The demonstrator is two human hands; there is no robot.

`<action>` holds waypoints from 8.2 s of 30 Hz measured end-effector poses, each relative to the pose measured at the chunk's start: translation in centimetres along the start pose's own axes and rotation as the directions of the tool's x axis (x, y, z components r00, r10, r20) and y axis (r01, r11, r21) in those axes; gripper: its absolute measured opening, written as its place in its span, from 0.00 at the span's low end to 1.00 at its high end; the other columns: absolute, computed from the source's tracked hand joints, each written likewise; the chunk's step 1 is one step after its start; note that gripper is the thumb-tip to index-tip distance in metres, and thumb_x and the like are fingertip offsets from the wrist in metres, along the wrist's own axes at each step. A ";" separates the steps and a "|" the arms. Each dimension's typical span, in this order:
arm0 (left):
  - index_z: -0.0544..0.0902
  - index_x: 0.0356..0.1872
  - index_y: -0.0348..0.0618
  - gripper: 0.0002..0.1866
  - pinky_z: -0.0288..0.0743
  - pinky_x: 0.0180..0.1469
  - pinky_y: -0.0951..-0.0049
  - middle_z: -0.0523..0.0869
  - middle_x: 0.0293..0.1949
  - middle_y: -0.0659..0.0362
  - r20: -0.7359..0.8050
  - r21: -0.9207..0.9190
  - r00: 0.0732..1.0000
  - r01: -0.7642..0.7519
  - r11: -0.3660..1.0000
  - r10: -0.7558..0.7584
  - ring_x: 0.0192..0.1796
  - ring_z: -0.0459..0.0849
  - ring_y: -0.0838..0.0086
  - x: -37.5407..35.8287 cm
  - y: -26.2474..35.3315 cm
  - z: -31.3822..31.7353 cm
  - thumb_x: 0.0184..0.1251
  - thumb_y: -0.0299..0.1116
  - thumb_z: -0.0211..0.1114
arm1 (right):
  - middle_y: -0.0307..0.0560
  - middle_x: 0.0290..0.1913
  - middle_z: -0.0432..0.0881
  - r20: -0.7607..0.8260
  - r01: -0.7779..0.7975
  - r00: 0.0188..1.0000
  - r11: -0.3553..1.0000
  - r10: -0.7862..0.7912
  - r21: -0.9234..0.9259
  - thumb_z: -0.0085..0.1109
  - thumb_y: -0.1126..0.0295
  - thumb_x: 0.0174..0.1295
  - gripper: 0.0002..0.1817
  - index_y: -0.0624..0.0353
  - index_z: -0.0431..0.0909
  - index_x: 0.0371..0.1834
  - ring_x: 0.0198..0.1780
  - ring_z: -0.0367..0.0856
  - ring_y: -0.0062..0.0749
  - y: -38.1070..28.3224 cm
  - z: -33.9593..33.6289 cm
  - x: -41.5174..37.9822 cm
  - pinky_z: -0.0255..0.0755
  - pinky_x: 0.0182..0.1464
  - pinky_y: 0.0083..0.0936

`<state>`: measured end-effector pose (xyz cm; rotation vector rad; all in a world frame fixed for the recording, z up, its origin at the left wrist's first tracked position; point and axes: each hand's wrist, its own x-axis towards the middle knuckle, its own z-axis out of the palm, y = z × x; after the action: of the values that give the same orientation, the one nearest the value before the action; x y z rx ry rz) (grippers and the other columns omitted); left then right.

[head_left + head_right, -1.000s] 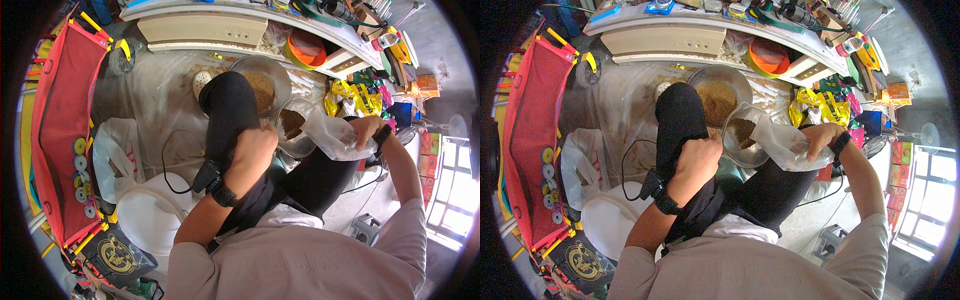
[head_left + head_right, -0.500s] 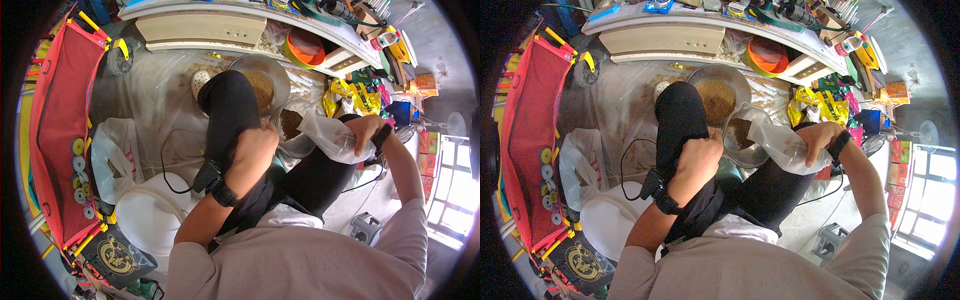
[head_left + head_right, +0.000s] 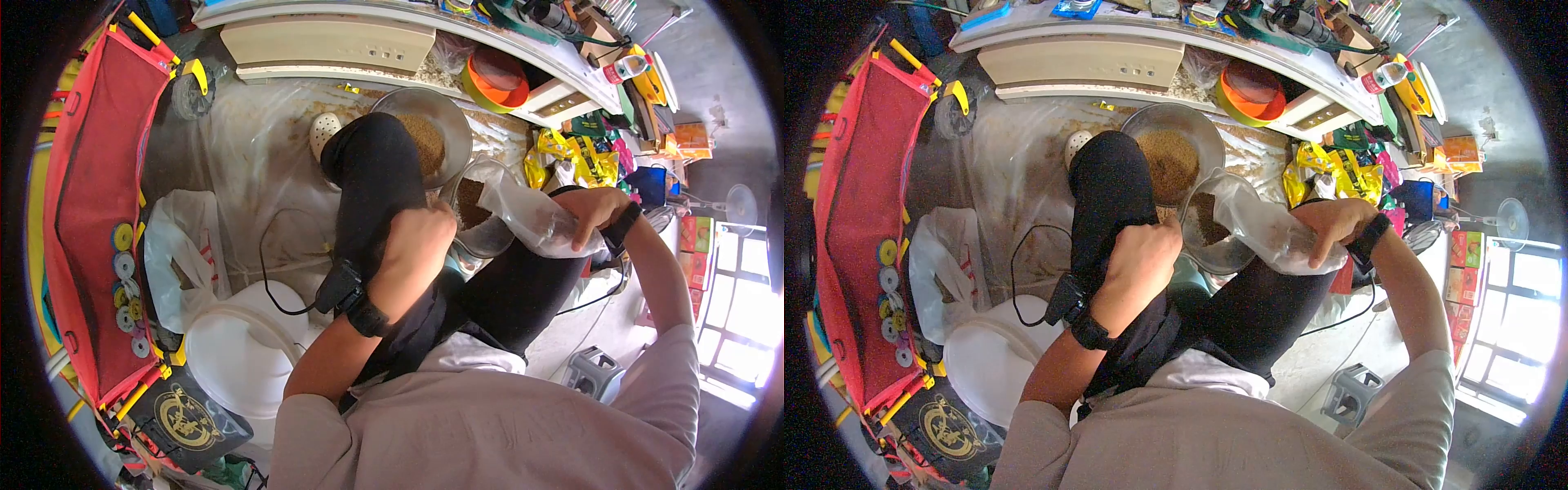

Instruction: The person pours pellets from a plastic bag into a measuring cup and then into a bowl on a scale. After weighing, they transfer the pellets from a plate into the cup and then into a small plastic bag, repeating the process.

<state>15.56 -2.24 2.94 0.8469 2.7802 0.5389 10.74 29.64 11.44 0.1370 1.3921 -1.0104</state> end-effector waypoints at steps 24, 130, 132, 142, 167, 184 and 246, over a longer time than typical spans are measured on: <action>0.82 0.33 0.40 0.08 0.82 0.31 0.64 0.88 0.26 0.52 -0.019 0.005 1.000 -0.008 1.000 0.008 0.31 0.90 0.62 -0.2 -0.2 0.5 0.51 0.27 0.68 | 0.44 0.57 0.77 -0.246 0.154 0.956 0.987 -0.160 -0.044 0.85 0.64 0.32 0.54 0.69 0.66 0.67 0.53 0.77 0.27 0.6 0.8 -1.0 0.71 0.59 0.25; 0.79 0.33 0.38 0.06 0.82 0.31 0.66 0.87 0.27 0.49 0.008 0.082 1.000 0.007 0.997 -0.008 0.31 0.90 0.61 -0.1 -0.2 -0.4 0.54 0.25 0.64 | 0.64 0.45 0.80 -0.453 0.229 0.262 0.511 -0.852 -0.828 0.64 0.78 0.44 0.23 0.68 0.72 0.46 0.45 0.81 0.60 2.0 13.3 11.9 0.77 0.46 0.41; 0.79 0.33 0.38 0.06 0.82 0.31 0.66 0.87 0.27 0.49 0.002 0.090 1.000 0.000 0.996 0.000 0.31 0.90 0.61 -0.2 -0.2 -0.6 0.54 0.25 0.64 | 0.64 0.46 0.81 -0.479 0.250 0.234 0.528 -0.846 -0.811 0.63 0.78 0.44 0.23 0.68 0.72 0.48 0.46 0.81 0.60 1.1 13.6 11.0 0.77 0.48 0.40; 0.80 0.33 0.39 0.06 0.82 0.30 0.67 0.87 0.26 0.51 -0.003 0.125 1.000 0.008 0.992 -0.007 0.29 0.89 0.63 -0.2 -0.1 0.1 0.53 0.24 0.64 | 0.64 0.45 0.82 -0.574 0.203 0.482 0.722 -0.662 -0.662 0.62 0.78 0.47 0.25 0.65 0.76 0.53 0.49 0.80 0.60 1.4 13.7 12.7 0.75 0.53 0.39; 0.80 0.32 0.39 0.06 0.82 0.32 0.65 0.88 0.27 0.50 0.017 0.121 1.000 0.000 0.993 -0.002 0.32 0.90 0.61 -0.1 -0.1 -0.5 0.52 0.24 0.65 | 0.47 0.35 0.86 -0.847 0.334 0.181 0.841 -0.499 -0.424 0.63 0.81 0.53 0.15 0.65 0.79 0.45 0.36 0.84 0.27 3.9 7.1 7.9 0.77 0.41 0.26; 0.81 0.32 0.39 0.06 0.82 0.32 0.67 0.88 0.27 0.50 0.042 0.122 0.999 0.017 0.992 -0.023 0.31 0.90 0.62 -0.2 -0.1 -0.3 0.52 0.24 0.66 | 0.52 0.34 0.75 -0.656 0.120 0.122 0.667 -0.745 -0.736 0.50 0.85 0.54 0.10 0.65 0.75 0.38 0.34 0.79 0.41 3.5 7.5 7.1 0.72 0.35 0.29; 0.78 0.36 0.43 0.06 0.79 0.40 0.56 0.88 0.32 0.50 0.179 0.193 0.968 0.143 0.971 -0.178 0.38 0.88 0.56 0.0 -0.1 -2.2 0.58 0.30 0.61 | 0.52 0.32 0.84 -0.615 0.166 0.207 0.647 -0.761 -0.744 0.70 0.66 0.53 0.15 0.61 0.81 0.41 0.35 0.84 0.44 -7.9 8.3 4.5 0.77 0.38 0.35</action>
<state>14.93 -2.94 4.90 0.6576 2.7106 0.1697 11.13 17.48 13.29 -0.2743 2.9247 -1.0273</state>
